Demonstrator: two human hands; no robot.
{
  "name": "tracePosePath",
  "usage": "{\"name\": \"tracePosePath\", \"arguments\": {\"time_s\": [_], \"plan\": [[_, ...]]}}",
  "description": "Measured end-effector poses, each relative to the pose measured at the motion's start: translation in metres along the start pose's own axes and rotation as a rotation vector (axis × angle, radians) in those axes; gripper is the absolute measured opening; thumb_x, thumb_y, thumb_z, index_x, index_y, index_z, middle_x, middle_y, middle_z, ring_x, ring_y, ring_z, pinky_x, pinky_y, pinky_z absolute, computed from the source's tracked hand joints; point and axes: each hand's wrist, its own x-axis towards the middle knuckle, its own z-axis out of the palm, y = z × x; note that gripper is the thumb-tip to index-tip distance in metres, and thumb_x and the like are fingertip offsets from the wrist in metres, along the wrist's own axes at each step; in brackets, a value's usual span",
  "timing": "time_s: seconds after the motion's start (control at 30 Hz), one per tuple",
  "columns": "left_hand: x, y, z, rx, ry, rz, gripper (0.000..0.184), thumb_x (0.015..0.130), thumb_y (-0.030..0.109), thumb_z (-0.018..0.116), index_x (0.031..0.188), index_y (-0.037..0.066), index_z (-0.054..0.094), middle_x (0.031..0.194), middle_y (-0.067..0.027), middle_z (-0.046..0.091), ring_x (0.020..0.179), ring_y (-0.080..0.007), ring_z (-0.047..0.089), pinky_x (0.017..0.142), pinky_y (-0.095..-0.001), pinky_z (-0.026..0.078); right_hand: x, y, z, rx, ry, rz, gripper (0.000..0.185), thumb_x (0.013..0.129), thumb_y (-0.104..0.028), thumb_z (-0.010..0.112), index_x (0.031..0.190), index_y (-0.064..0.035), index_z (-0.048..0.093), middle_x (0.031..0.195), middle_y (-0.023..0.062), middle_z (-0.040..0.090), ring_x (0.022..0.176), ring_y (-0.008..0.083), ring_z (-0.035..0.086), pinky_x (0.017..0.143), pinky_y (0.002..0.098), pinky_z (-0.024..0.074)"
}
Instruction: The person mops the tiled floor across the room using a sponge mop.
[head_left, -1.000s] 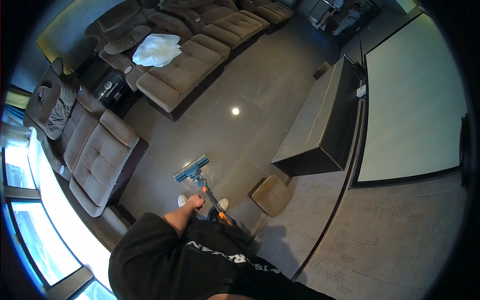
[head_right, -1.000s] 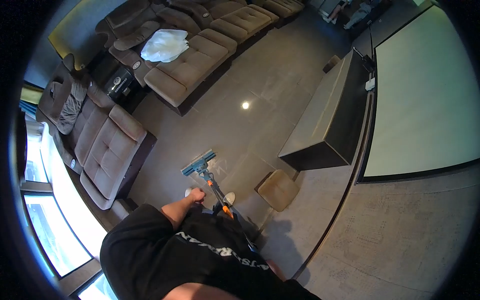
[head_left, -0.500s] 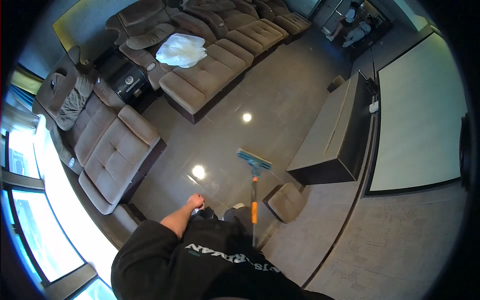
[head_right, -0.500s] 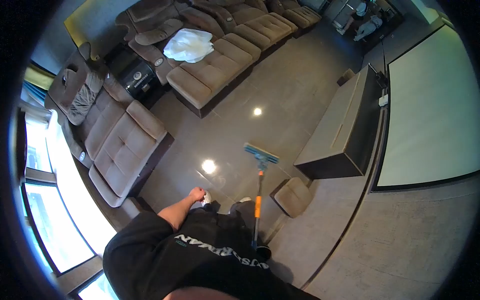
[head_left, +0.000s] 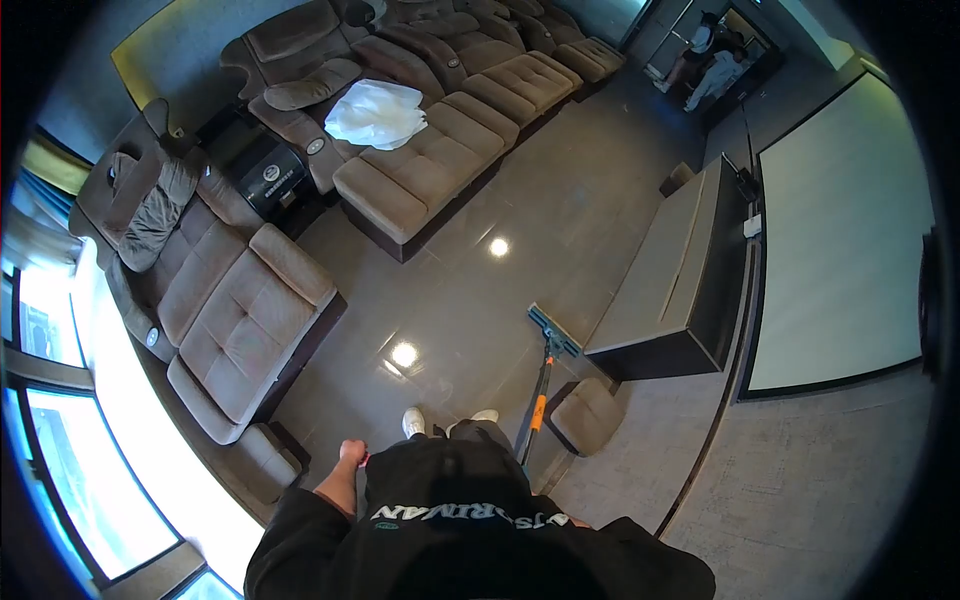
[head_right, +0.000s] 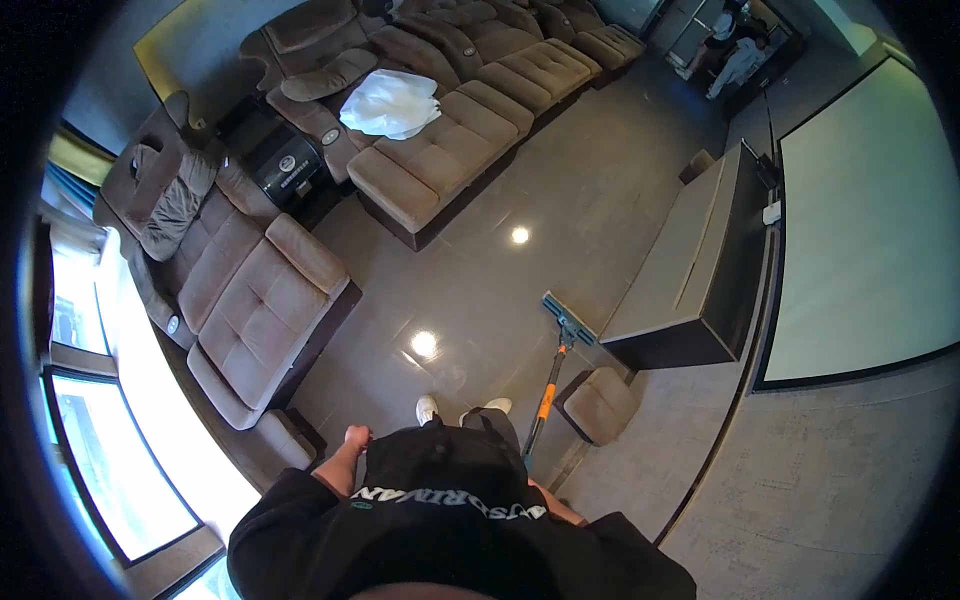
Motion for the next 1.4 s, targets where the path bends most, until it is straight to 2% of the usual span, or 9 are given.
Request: {"name": "tracePosePath", "arguments": {"time_s": [0.23, 0.33, 0.5, 0.57, 0.67, 0.8, 0.93, 1.1, 1.4], "plan": [[0.032, 0.021, 0.061, 0.415, -0.024, 0.195, 0.033, 0.067, 0.025, 0.052, 0.088, 0.002, 0.063, 0.096, -0.0175, 0.06, 0.095, -0.0323, 0.055, 0.083, -0.0356, 0.043, -0.002, 0.018, -0.024, 0.133, 0.035, 0.07, 0.039, 0.068, -0.026, 0.065, 0.092, 0.0029, 0.055, 0.079, 0.0142, 0.057, 0.067, 0.0268, 0.056, 0.056, 0.0354, 0.044], [0.038, 0.043, 0.066, 0.487, 0.024, 0.271, 0.03, 0.068, 0.025, 0.051, 0.084, 0.003, 0.064, 0.089, -0.0155, 0.062, 0.09, -0.0279, 0.059, 0.08, -0.0351, 0.045, 0.001, 0.022, -0.023, 0.193, 0.06, 0.066, 0.04, 0.068, -0.026, 0.065, 0.093, 0.0032, 0.055, 0.081, 0.0147, 0.057, 0.068, 0.0274, 0.057, 0.057, 0.0357, 0.0443], [0.077, 0.092, 0.071, 0.19, -0.127, 0.299, 0.02, 0.071, 0.019, 0.047, 0.065, 0.004, 0.059, 0.057, -0.0139, 0.059, 0.053, -0.0236, 0.06, 0.058, -0.0343, 0.049, 0.006, 0.031, -0.006, 0.258, 0.115, 0.062, 0.042, 0.068, -0.026, 0.065, 0.095, 0.0038, 0.055, 0.083, 0.0155, 0.058, 0.07, 0.0284, 0.057, 0.058, 0.0362, 0.045], [0.068, 0.118, 0.07, 0.136, -0.156, 0.28, 0.022, 0.073, 0.02, 0.046, 0.067, 0.004, 0.059, 0.055, -0.0115, 0.059, 0.054, -0.022, 0.06, 0.058, -0.0332, 0.049, 0.009, 0.037, 0.002, 0.271, 0.149, 0.06, 0.042, 0.068, -0.026, 0.066, 0.096, 0.0041, 0.055, 0.084, 0.0158, 0.058, 0.071, 0.0288, 0.058, 0.059, 0.0364, 0.0453], [0.102, 0.117, 0.096, 0.035, -0.111, 0.346, 0.016, 0.074, 0.014, 0.048, 0.077, 0.002, 0.058, 0.054, -0.0114, 0.056, 0.044, -0.0197, 0.055, 0.039, -0.0315, 0.045, 0.013, 0.044, 0.01, 0.227, 0.26, 0.07, 0.044, 0.068, -0.026, 0.066, 0.097, 0.0044, 0.055, 0.085, 0.0163, 0.059, 0.072, 0.0294, 0.058, 0.059, 0.0367, 0.0456], [0.09, 0.135, 0.099, 0.185, -0.22, 0.415, 0.014, 0.073, 0.013, 0.05, 0.075, 0.001, 0.057, 0.056, -0.0103, 0.056, 0.045, -0.0187, 0.055, 0.039, -0.0304, 0.045, 0.004, 0.016, 0.02, -0.113, 0.415, 0.186, 0.051, 0.065, -0.029, 0.068, 0.098, 0.0072, 0.053, 0.093, 0.02, 0.058, 0.083, 0.03, 0.059, 0.064, 0.038, 0.0461], [0.069, 0.115, 0.116, 0.24, -0.293, 0.302, 0.019, 0.076, 0.016, 0.046, 0.071, 0.002, 0.057, 0.056, -0.0094, 0.057, 0.046, -0.0174, 0.056, 0.041, -0.0295, 0.046, 0.016, 0.038, 0.033, -0.26, 0.579, 0.028, 0.045, 0.068, -0.029, 0.064, 0.096, 0.0053, 0.055, 0.091, 0.022, 0.059, 0.085, 0.0313, 0.059, 0.07, 0.0385, 0.0444], [0.05, 0.082, 0.121, 0.267, -0.397, 0.204, 0.017, 0.075, 0.014, 0.05, 0.077, -0.001, 0.058, 0.059, -0.0089, 0.059, 0.044, -0.0148, 0.055, 0.039, -0.0266, 0.046, 0.024, 0.043, 0.035, -0.238, 0.495, 0.012, 0.043, 0.071, -0.028, 0.06, 0.097, 0.0054, 0.054, 0.094, 0.023, 0.058, 0.09, 0.0338, 0.057, 0.073, 0.0388, 0.0436], [0.063, 0.069, 0.083, 0.11, -0.238, 0.201, 0.016, 0.073, 0.011, 0.045, 0.074, 0.0, 0.057, 0.056, -0.0096, 0.057, 0.043, -0.016, 0.055, 0.04, -0.0291, 0.046, 0.013, 0.023, 0.042, -0.094, 0.482, 0.033, 0.055, 0.064, -0.028, 0.064, 0.1, 0.0103, 0.051, 0.097, 0.026, 0.056, 0.094, 0.0344, 0.055, 0.077, 0.039, 0.0427]]}}
